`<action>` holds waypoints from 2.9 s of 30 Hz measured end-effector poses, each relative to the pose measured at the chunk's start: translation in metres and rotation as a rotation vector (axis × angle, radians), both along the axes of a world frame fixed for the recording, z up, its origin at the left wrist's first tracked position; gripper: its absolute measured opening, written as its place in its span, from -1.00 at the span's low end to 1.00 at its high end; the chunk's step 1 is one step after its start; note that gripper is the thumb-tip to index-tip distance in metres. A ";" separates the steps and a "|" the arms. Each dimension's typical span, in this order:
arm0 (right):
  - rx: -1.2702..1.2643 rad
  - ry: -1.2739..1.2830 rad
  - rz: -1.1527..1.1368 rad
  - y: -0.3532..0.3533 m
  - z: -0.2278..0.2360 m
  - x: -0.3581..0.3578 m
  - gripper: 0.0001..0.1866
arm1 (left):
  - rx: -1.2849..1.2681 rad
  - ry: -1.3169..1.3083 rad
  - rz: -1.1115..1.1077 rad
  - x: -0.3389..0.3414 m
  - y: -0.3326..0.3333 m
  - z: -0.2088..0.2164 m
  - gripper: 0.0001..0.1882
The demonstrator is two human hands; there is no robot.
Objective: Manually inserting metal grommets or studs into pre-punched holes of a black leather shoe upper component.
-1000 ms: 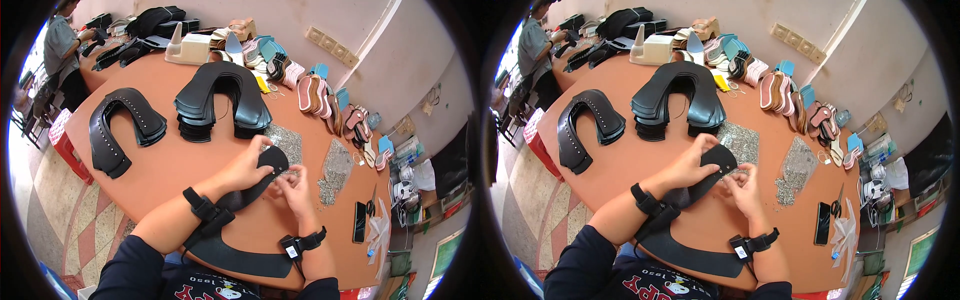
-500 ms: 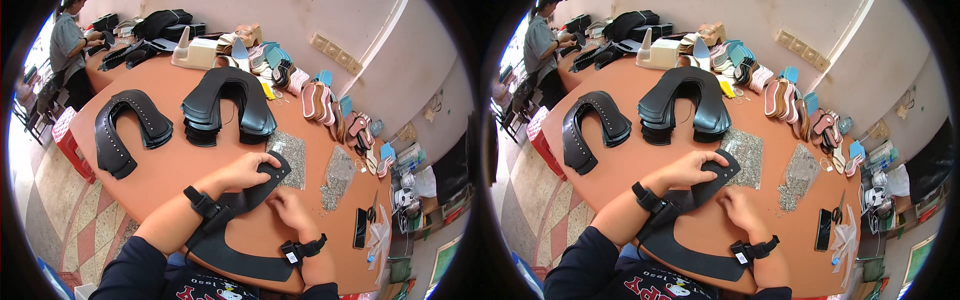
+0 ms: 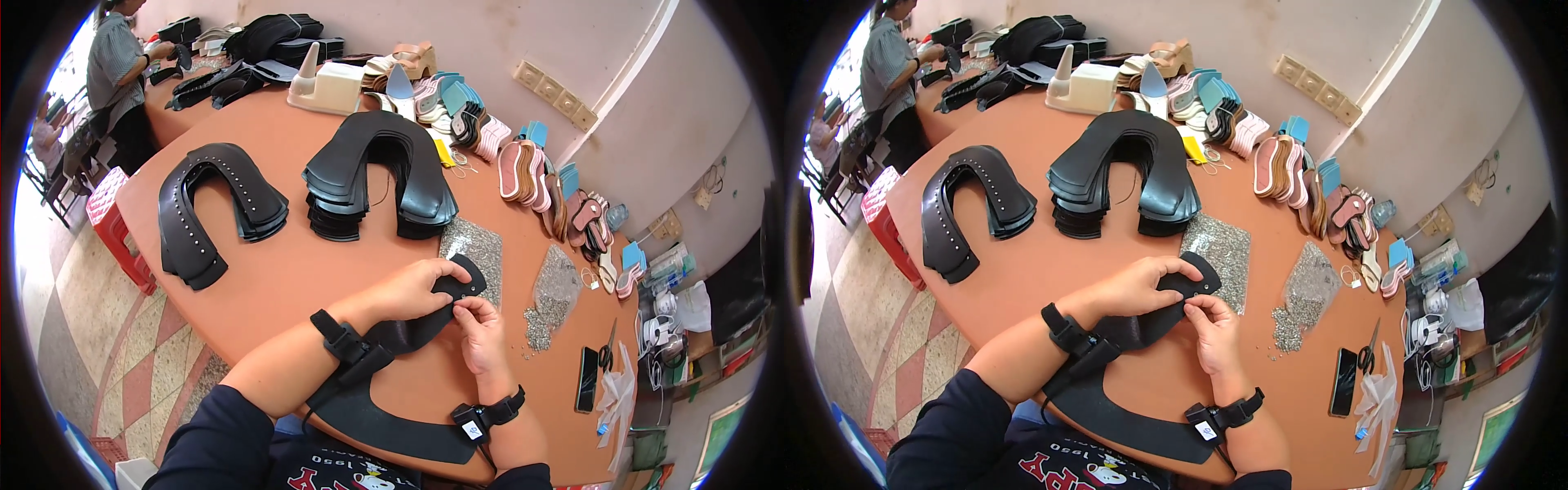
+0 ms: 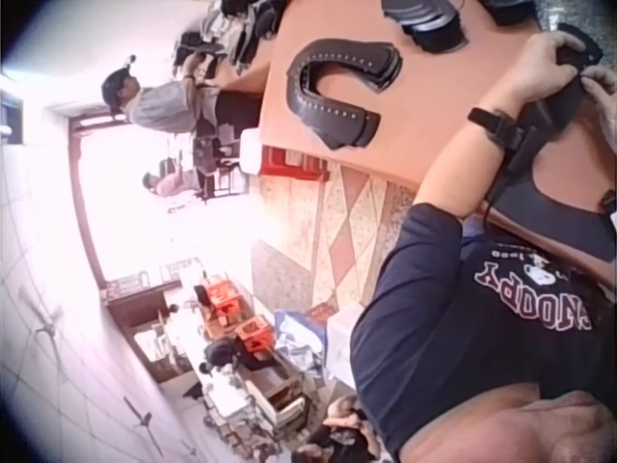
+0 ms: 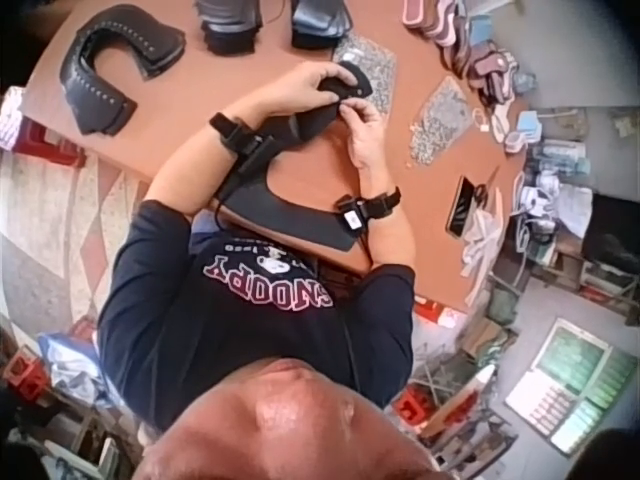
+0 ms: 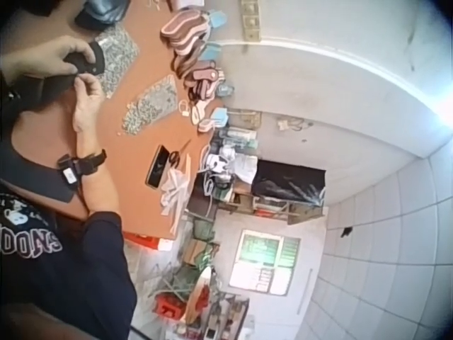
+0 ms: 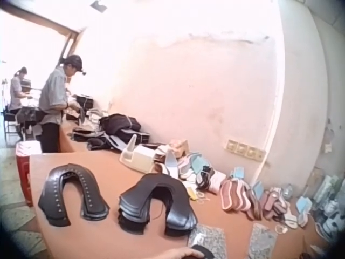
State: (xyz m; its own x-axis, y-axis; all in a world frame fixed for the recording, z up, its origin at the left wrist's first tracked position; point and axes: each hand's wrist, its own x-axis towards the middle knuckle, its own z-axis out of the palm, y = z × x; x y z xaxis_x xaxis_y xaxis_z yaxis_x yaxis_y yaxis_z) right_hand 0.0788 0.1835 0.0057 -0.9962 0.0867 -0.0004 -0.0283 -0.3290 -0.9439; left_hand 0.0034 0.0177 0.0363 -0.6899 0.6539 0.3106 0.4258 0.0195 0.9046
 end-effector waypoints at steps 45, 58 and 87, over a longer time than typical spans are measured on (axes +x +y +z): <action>0.545 0.015 -0.056 0.018 0.014 -0.003 -0.93 | 0.146 -0.075 0.212 0.018 -0.013 -0.003 -0.64; 0.542 0.321 -0.083 -0.006 0.019 0.002 -0.86 | 0.147 -0.049 0.127 0.025 -0.008 -0.004 -0.60; 1.038 0.101 -0.056 0.017 -0.001 -0.013 -0.92 | 0.167 -0.191 0.115 0.012 -0.023 0.002 -0.64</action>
